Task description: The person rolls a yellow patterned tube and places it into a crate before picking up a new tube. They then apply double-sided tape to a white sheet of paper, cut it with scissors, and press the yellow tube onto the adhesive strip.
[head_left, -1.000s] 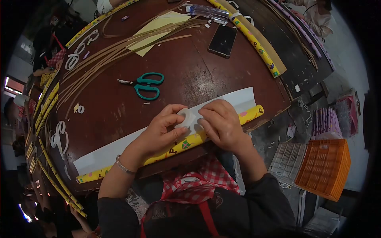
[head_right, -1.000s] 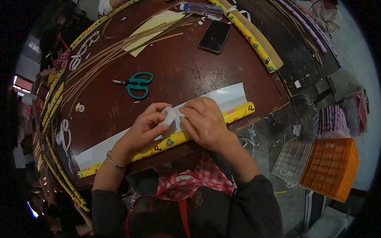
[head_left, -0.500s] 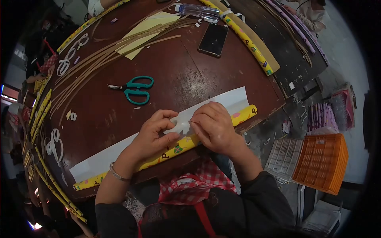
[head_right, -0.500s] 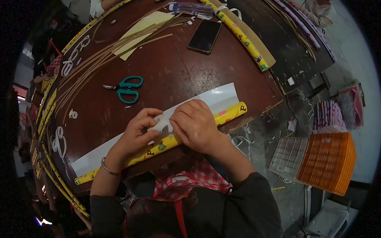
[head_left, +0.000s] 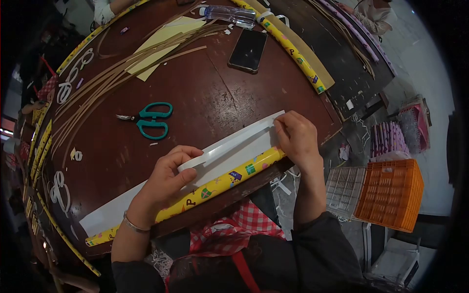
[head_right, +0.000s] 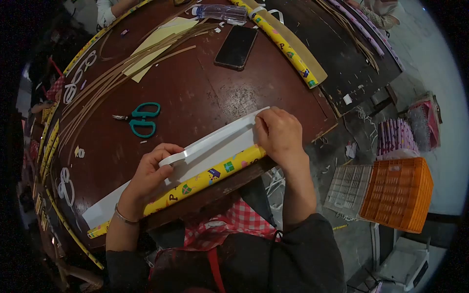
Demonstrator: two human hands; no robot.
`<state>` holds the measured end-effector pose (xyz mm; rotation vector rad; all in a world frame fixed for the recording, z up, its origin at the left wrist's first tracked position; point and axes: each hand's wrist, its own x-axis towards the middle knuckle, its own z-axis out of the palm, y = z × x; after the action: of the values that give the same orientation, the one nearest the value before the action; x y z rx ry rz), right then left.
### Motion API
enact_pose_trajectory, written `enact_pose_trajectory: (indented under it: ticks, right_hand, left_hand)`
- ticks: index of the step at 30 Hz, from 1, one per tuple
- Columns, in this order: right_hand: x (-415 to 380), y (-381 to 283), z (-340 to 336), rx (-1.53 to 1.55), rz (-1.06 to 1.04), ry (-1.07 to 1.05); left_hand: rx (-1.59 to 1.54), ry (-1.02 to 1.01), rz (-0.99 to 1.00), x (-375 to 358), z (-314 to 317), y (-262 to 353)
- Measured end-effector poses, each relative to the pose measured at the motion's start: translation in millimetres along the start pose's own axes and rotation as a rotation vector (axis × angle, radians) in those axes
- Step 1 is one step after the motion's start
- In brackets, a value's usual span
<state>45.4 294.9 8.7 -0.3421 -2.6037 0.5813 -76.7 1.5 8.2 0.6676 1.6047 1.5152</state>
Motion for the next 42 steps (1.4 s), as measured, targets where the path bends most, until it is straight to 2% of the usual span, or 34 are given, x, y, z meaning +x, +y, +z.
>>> enact_pose_trajectory:
  ticks: [11, 20, 42]
  right_hand:
    - [9, 24, -10, -0.017, 0.216, -0.076]
    - [17, 26, -13, -0.005, 0.215, -0.159]
    - [24, 21, -10, -0.112, 0.205, -0.222]
  left_hand:
    - [-0.101, -0.001, -0.04, 1, -3, 6]
    - [-0.189, 0.029, -0.058, 2, -7, 1]
    - [-0.058, 0.049, -0.053, 2, -11, -2]
